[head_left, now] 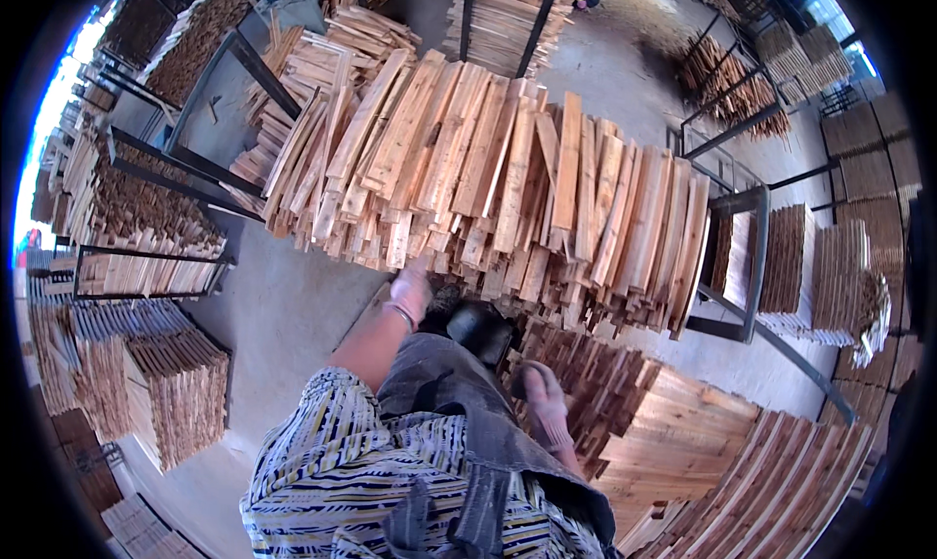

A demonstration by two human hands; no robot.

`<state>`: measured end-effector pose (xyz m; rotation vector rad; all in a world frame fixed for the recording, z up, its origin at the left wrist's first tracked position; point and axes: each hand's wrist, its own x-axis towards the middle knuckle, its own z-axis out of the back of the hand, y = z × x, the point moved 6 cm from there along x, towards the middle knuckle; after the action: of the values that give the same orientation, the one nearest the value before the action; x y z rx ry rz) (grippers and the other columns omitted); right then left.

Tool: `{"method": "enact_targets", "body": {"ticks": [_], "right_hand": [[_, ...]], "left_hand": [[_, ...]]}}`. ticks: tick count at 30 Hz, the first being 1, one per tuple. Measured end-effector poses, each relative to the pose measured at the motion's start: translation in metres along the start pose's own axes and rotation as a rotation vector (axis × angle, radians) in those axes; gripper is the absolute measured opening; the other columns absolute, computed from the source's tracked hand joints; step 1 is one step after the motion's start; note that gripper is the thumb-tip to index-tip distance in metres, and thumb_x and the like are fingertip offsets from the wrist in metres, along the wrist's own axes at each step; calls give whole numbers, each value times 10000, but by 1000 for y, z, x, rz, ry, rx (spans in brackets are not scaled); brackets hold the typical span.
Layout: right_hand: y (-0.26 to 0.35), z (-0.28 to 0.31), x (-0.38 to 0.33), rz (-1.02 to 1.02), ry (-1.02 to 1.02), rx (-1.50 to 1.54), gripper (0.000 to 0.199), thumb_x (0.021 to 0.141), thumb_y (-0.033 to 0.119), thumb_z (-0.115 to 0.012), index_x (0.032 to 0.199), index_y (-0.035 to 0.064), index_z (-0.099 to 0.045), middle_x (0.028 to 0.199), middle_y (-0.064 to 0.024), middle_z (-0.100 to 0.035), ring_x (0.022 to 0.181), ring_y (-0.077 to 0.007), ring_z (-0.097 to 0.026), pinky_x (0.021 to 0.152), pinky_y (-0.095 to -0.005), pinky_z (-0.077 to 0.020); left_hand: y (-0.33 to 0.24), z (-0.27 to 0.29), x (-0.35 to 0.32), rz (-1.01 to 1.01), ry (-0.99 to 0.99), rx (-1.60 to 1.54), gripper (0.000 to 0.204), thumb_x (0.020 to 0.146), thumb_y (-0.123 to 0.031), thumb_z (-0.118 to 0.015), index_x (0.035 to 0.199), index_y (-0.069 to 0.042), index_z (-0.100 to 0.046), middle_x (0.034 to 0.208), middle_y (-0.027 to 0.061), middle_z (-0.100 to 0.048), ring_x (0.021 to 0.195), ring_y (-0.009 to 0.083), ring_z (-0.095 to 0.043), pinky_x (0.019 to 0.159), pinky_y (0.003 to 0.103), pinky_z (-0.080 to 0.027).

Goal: The person repeatedly picks up bundles of wooden planks from a lower rack and stacks them onto a higher pile. They use both hands to lift, turn, and align the planks, working continuously in a warehouse environment.

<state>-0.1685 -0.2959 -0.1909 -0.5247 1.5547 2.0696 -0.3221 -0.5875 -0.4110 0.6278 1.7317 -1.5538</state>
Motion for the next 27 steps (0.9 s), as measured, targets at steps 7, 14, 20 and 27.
{"method": "enact_targets", "body": {"ticks": [7, 14, 20, 27], "right_hand": [[25, -130, 197, -275, 449, 418, 461, 1018, 446, -532, 1232, 41, -577, 1092, -59, -643, 966, -188, -633, 881, -339, -527], [73, -215, 425, -100, 290, 177, 709, 1024, 472, -440, 1547, 27, -263, 1576, -170, -330, 1485, -272, -258, 1200, -313, -226], [103, -295, 459, -98, -27, -174, 1138, 872, 604, -664, 1579, 9, 0, 1487, -262, -423, 1406, -329, -385, 1135, -337, -314], [120, -248, 462, -140, 287, 426, 941, 888, 356, -739, 1551, 21, -161, 1370, -181, -543, 1242, -249, -538, 1065, -350, -428]], "left_hand": [[-98, 91, 72, -103, -86, -10, 900, 886, -647, -563, 1537, -98, -274, 1574, 129, -329, 1451, 303, -301, 1171, 455, -246], [-130, 92, 132, -44, -421, -89, 1136, 810, -695, -672, 1534, 62, -234, 1547, 209, -368, 1426, 316, -357, 1160, 377, -278], [-122, 67, 148, -149, -474, -463, 886, 875, -441, -759, 1523, -16, -330, 1453, 117, -502, 1314, 217, -465, 1101, 346, -353], [-143, -9, 104, -336, -250, 135, 788, 850, -507, -739, 1441, -61, -469, 1523, 243, -328, 1394, 329, -342, 1156, 424, -287]]}}
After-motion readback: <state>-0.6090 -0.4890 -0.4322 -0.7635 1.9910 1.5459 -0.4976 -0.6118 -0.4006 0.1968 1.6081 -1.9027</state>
